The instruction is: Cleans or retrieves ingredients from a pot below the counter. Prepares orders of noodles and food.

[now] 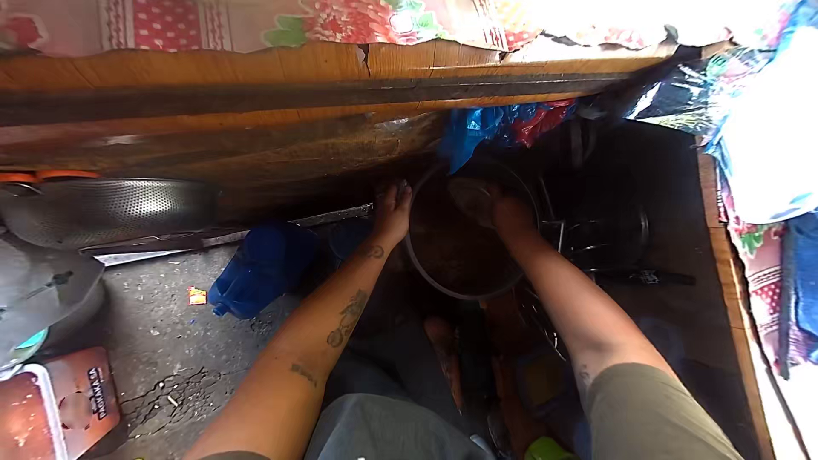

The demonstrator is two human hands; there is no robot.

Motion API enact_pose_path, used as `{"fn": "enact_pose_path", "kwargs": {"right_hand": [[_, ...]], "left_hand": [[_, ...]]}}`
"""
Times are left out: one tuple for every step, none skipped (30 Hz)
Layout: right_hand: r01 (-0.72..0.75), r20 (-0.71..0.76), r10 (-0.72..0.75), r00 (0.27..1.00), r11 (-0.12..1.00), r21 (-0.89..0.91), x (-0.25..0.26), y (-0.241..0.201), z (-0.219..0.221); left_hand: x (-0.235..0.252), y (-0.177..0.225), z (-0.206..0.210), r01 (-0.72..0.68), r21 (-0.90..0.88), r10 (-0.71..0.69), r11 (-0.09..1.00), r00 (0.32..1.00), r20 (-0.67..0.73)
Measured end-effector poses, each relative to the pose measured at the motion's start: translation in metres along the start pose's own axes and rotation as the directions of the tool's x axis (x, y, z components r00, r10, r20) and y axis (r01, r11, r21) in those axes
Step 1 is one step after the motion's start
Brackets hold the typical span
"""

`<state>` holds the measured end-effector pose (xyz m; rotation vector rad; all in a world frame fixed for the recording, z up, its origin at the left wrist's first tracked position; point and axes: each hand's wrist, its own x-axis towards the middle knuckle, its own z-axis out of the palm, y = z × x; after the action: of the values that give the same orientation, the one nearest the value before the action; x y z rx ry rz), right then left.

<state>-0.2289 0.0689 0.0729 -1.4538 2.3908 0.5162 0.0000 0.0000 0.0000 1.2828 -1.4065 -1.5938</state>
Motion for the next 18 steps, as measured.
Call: {"fn": "enact_pose_path", "kwargs": {"right_hand": [[-0.045,-0.003,0.045,0.999,0.999,0.025,0.007,0.001,0.008],[-0.081,0.015,0.08,0.997,0.995,0.054,0.014,0.0,0.018],[-0.101,0.036,0.098,0.995,0.99,0.097,0.019,-0.003,0.027],[-0.095,0.04,0.091,0.995,0.986,0.14,0.023,-0.007,0.038],[-0.064,0.027,0.06,0.998,0.98,0.187,0.027,-0.01,0.047],[-0.016,0.001,0.016,1.0,0.975,0.221,0.029,-0.014,0.054],[0.029,-0.026,-0.023,0.999,0.969,0.245,0.029,-0.019,0.055],[0.066,-0.045,-0.056,0.997,0.964,0.257,0.026,-0.025,0.053],[0.076,-0.033,-0.07,0.997,0.965,0.251,0.021,-0.029,0.05],[0.082,-0.022,-0.079,0.997,0.965,0.25,0.019,-0.032,0.05],[0.085,-0.011,-0.085,0.996,0.957,0.277,0.017,-0.033,0.049],[0.096,-0.006,-0.099,0.995,0.941,0.326,0.018,-0.032,0.052],[0.103,0.007,-0.115,0.993,0.915,0.39,0.019,-0.03,0.055],[0.102,0.012,-0.121,0.993,0.882,0.459,0.019,-0.028,0.059],[0.08,0.016,-0.104,0.994,0.852,0.518,0.018,-0.031,0.06],[0.054,0.009,-0.072,0.997,0.818,0.572,0.016,-0.036,0.062],[0.034,0.0,-0.043,0.999,0.79,0.612,0.014,-0.041,0.068],[0.032,-0.011,-0.032,0.999,0.767,0.641,0.013,-0.044,0.073]], "left_hand": [[0.0,0.0,0.0,0.0,-0.001,0.0,1.0,1.0,0.004],[0.0,0.0,0.0,0.001,0.002,-0.001,1.0,1.0,0.008],[0.0,-0.001,0.0,0.004,0.008,-0.004,1.0,1.0,0.011],[0.0,-0.001,0.0,0.01,0.011,-0.01,1.0,1.0,0.009],[0.0,-0.001,0.0,0.018,0.013,-0.018,1.0,1.0,0.008],[0.0,-0.001,0.0,0.021,0.014,-0.021,1.0,1.0,0.007],[0.0,0.0,0.0,0.021,0.016,-0.021,1.0,1.0,0.007],[-0.001,-0.001,0.0,0.016,0.016,-0.016,1.0,1.0,0.004],[-0.002,-0.001,0.0,0.011,0.019,-0.011,1.0,1.0,0.002],[-0.002,-0.001,0.0,0.012,0.029,-0.012,1.0,1.0,0.004],[-0.003,0.0,0.0,0.014,0.04,-0.014,0.999,1.0,0.003],[-0.003,0.002,0.0,0.015,0.052,-0.015,0.999,1.0,-0.002],[-0.003,0.003,0.0,0.014,0.061,-0.013,0.998,1.0,-0.006],[-0.004,0.003,0.0,0.019,0.07,-0.018,0.997,1.0,-0.008],[-0.003,0.004,0.0,0.023,0.083,-0.022,0.996,1.0,-0.014],[-0.003,0.005,0.0,0.022,0.1,-0.02,0.995,1.0,-0.019],[-0.003,0.006,0.001,0.026,0.112,-0.024,0.993,1.0,-0.016],[-0.003,0.007,0.0,0.028,0.121,-0.027,0.992,1.0,-0.007]]}}
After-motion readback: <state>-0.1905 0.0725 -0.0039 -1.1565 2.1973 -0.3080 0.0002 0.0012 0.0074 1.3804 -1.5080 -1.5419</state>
